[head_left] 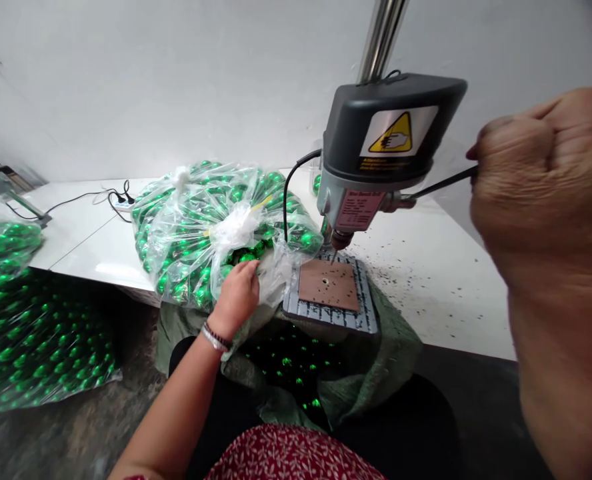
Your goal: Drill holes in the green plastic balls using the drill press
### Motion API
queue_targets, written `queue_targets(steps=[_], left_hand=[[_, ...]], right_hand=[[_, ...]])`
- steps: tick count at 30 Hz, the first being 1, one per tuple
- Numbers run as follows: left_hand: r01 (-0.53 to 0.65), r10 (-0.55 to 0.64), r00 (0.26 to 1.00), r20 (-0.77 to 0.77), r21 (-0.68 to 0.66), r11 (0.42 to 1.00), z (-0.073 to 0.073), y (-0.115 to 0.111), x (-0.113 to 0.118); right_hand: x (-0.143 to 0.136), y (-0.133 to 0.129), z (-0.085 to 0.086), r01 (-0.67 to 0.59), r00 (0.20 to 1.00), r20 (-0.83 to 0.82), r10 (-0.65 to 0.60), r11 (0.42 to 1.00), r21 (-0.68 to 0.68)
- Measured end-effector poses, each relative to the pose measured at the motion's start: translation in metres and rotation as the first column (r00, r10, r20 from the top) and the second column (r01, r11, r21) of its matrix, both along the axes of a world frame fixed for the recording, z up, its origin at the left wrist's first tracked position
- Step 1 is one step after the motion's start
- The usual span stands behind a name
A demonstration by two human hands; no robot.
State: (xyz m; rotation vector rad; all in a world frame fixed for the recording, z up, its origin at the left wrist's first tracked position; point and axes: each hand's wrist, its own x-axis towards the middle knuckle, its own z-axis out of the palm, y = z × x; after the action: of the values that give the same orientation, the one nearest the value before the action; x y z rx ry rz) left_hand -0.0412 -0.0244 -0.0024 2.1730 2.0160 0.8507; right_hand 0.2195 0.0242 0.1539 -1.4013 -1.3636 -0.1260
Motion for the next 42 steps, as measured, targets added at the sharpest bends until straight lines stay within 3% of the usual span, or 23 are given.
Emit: queue_targets(steps=[2, 5, 7, 10, 13, 16, 17, 18, 20, 21, 22, 24, 27, 32, 36, 39, 42], left_hand=[[-0.045, 0.016, 0.986, -0.166, -0.173, 0.984, 0.012, 0.028, -0.008], [-0.175, 0.045, 0.943, -0.329, -0.375, 0.910, 0.019, 0.054, -0.012], [-0.222, 0.051, 0.924, -0.379, -0.424, 0.878, 0.016, 0.063, -0.012], [-0.198, 0.008, 0.915, -0.403, -0.434, 0.879, 0.008, 0.066, -0.011], [-0.072, -0.040, 0.960, -0.277, -0.382, 0.921, 0.005, 0.061, -0.013], [0.072, -0.037, 0.986, 0.162, -0.216, 0.974, 0.012, 0.046, -0.011], [0.111, -0.037, 0.930, 0.367, -0.185, 0.976, 0.015, 0.038, -0.009], [0.159, -0.029, 0.821, 0.570, -0.179, 0.971, 0.018, 0.029, -0.005], [0.308, 0.019, 0.478, 0.878, -0.188, 0.933, 0.021, 0.009, 0.008], [0.387, 0.056, 0.293, 0.955, -0.172, 0.906, 0.021, 0.000, 0.016], [0.438, 0.098, 0.129, 0.987, -0.145, 0.887, 0.019, -0.008, 0.025], [0.479, 0.171, -0.097, 0.980, -0.105, 0.871, 0.013, -0.021, 0.041], [0.501, 0.272, -0.234, 0.933, -0.124, 0.857, 0.001, -0.028, 0.059], [0.513, 0.327, -0.279, 0.903, -0.148, 0.845, -0.008, -0.022, 0.065], [0.455, 0.294, -0.232, 0.927, -0.164, 0.875, -0.010, -0.011, 0.064], [0.410, 0.259, -0.086, 0.962, -0.202, 0.889, -0.012, -0.001, 0.066], [0.357, 0.163, 0.211, 0.964, -0.231, 0.905, -0.014, 0.011, 0.069]], right_hand=[[0.002, 0.002, -0.001, -0.002, 1.000, 0.023, 0.002, 1.000, 0.026], [0.004, 0.004, -0.003, -0.017, 1.000, 0.000, 0.017, 1.000, 0.024], [0.004, 0.004, -0.003, -0.021, 1.000, -0.014, 0.021, 1.000, 0.016], [0.004, 0.004, -0.004, -0.031, 0.999, -0.021, 0.031, 0.999, 0.011], [0.006, 0.006, -0.006, -0.054, 0.998, -0.015, 0.054, 0.998, 0.037], [0.008, 0.008, -0.008, -0.067, 0.998, 0.010, 0.067, 0.995, 0.073], [0.008, 0.008, -0.008, -0.072, 0.997, 0.015, 0.071, 0.994, 0.079], [0.008, 0.008, -0.008, -0.077, 0.997, 0.017, 0.076, 0.994, 0.083], [0.008, 0.008, -0.008, -0.084, 0.996, 0.012, 0.083, 0.993, 0.085], [0.008, 0.008, -0.007, -0.083, 0.997, 0.005, 0.083, 0.993, 0.081], [0.007, 0.008, -0.007, -0.078, 0.997, -0.002, 0.078, 0.994, 0.077], [0.006, 0.008, -0.006, -0.068, 0.997, -0.017, 0.069, 0.996, 0.064], [0.005, 0.008, -0.006, -0.064, 0.997, -0.033, 0.066, 0.996, 0.055], [0.004, 0.008, -0.006, -0.087, 0.995, -0.044, 0.091, 0.993, 0.078], [0.004, 0.009, -0.005, -0.091, 0.995, -0.041, 0.095, 0.992, 0.083], [0.005, 0.010, -0.004, -0.095, 0.994, -0.047, 0.100, 0.992, 0.088], [0.005, 0.010, -0.005, -0.087, 0.995, -0.034, 0.090, 0.993, 0.077]])
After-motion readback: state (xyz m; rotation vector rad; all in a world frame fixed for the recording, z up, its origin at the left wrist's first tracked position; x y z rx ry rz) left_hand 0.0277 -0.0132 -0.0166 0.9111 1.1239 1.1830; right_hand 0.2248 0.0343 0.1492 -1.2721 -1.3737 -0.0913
